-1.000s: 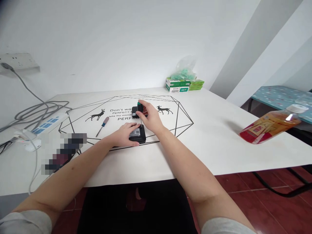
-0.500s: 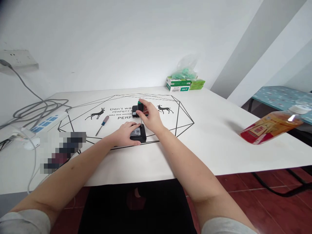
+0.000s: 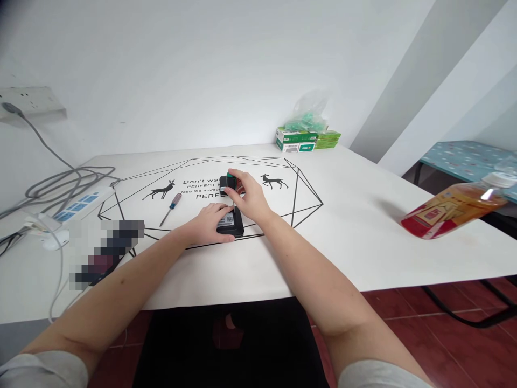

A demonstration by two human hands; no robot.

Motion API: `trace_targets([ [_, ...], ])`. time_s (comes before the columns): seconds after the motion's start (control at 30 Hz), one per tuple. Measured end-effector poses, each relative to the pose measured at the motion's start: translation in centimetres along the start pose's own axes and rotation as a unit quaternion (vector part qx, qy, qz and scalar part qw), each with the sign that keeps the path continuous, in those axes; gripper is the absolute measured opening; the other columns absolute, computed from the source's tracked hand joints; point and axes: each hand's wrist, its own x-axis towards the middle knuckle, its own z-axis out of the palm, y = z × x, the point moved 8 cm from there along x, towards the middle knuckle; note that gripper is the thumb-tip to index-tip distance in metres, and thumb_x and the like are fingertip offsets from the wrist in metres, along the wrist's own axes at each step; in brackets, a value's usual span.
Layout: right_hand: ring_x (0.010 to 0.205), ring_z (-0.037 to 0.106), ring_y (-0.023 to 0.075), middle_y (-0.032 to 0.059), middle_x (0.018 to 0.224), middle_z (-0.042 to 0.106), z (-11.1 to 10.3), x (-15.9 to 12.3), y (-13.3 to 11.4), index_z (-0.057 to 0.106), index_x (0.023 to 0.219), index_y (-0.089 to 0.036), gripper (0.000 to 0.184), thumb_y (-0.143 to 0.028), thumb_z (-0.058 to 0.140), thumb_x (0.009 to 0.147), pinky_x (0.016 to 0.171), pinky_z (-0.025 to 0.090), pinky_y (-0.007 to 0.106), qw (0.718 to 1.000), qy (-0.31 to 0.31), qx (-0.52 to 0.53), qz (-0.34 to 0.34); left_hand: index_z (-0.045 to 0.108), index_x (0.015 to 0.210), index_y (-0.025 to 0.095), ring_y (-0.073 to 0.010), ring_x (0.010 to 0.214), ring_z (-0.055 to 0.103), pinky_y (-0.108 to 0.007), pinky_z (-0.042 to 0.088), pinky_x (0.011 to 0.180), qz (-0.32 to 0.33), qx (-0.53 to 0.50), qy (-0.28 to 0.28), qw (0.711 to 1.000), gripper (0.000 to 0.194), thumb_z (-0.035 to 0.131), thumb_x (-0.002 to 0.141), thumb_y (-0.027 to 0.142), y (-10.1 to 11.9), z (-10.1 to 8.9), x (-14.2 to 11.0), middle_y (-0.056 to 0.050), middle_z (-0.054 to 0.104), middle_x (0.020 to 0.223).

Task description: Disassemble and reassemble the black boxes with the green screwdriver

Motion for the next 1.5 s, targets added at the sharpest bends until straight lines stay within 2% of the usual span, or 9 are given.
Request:
trace_targets([
  [0.37,0.098,0.062,0.0219,0.0048,0.115,0.065,-0.6,0.5,1.3,0.065,0.116,-0.03,0.043,-0.06,0.081,0.089,0.076,0.06,0.037,0.99,0.059,0.113,0.069,0.053,0.163,0.028,-0.0485,0.152,0.044,-0.063,0.033,0.127,-0.005,0.007,-0.01,1.0,0.098,0.08,0.08,0.073,0.3,-0.1,0.0,-0.018,0.054,0.162],
  [0.5,0.087,0.063,0.0199,0.0037,0.107,0.068,-0.2,0.8,1.4,0.066,0.118,-0.031,0.047,-0.069,0.077,0.092,0.071,0.061,0.037,0.974,0.028,0.209,0.081,0.041,0.17,0.026,-0.0415,0.157,0.039,-0.059,0.03,0.131,-0.025,0.064,-0.06,0.996,0.101,0.07,0.087,0.076,0.9,0.1,-0.2,-0.017,0.046,0.169],
  [0.63,0.093,0.07,0.023,0.0048,0.113,0.074,0.4,0.6,1.1,0.067,0.127,-0.034,0.048,-0.07,0.072,0.096,0.082,0.063,0.044,0.961,-0.023,0.256,0.097,0.038,0.171,0.022,-0.0402,0.158,0.037,-0.057,0.029,0.132,-0.031,0.078,-0.074,0.994,0.102,0.068,0.088,0.075,1.1,0.0,-0.3,-0.019,0.043,0.171],
  [0.77,0.098,0.072,0.0241,0.006,0.12,0.075,0.5,0.5,1.2,0.067,0.13,-0.035,0.045,-0.07,0.063,0.101,0.085,0.064,0.046,0.965,-0.033,0.244,0.093,0.038,0.171,0.026,-0.0404,0.158,0.037,-0.057,0.03,0.131,-0.031,0.073,-0.071,0.994,0.101,0.068,0.088,0.076,0.9,0.1,-0.3,-0.017,0.044,0.171],
  [0.9,0.096,0.067,0.0233,0.0079,0.121,0.068,-0.7,0.8,0.9,0.075,0.117,-0.033,0.042,-0.069,0.06,0.103,0.077,0.062,0.043,0.987,0.021,0.155,0.04,0.038,0.171,0.025,-0.0403,0.158,0.036,-0.056,0.029,0.132,-0.035,0.071,-0.072,0.994,0.101,0.068,0.088,0.076,1.0,0.0,-0.3,-0.017,0.043,0.171],
  [1.03,0.097,0.067,0.0239,0.0078,0.114,0.068,-1.6,0.9,0.6,0.076,0.112,-0.031,0.036,-0.061,0.056,0.107,0.079,0.062,0.044,0.993,0.06,0.1,0.015,0.037,0.172,0.024,-0.0406,0.158,0.037,-0.056,0.03,0.131,-0.035,0.074,-0.075,0.994,0.103,0.068,0.088,0.076,1.1,0.0,-0.3,-0.018,0.042,0.171],
  [1.2,0.099,0.072,0.0232,0.0052,0.113,0.074,-1.2,0.6,0.9,0.069,0.111,-0.03,0.03,-0.059,0.063,0.104,0.092,0.063,0.047,0.984,0.065,0.16,0.051,0.038,0.171,0.025,-0.0405,0.157,0.037,-0.056,0.03,0.131,-0.038,0.072,-0.076,0.994,0.102,0.068,0.088,0.076,1.2,-0.1,-0.3,-0.017,0.043,0.171],
  [1.37,0.105,0.077,0.0235,0.0048,0.124,0.077,0.3,0.1,0.5,0.056,0.116,-0.033,0.05,-0.055,0.089,0.085,0.103,0.064,0.051,0.976,0.028,0.202,0.078,0.04,0.17,0.024,-0.0414,0.157,0.038,-0.057,0.03,0.131,-0.031,0.07,-0.072,0.994,0.101,0.069,0.088,0.075,1.3,-0.2,-0.3,-0.017,0.043,0.17],
  [1.5,0.11,0.079,0.0236,0.0066,0.136,0.075,0.7,-0.2,0.6,0.052,0.126,-0.035,0.043,-0.058,0.075,0.097,0.106,0.064,0.054,0.971,0.013,0.22,0.094,0.04,0.17,0.024,-0.0419,0.157,0.038,-0.058,0.03,0.131,-0.028,0.067,-0.073,0.995,0.101,0.068,0.088,0.076,1.4,-0.2,-0.3,-0.018,0.044,0.17],
])
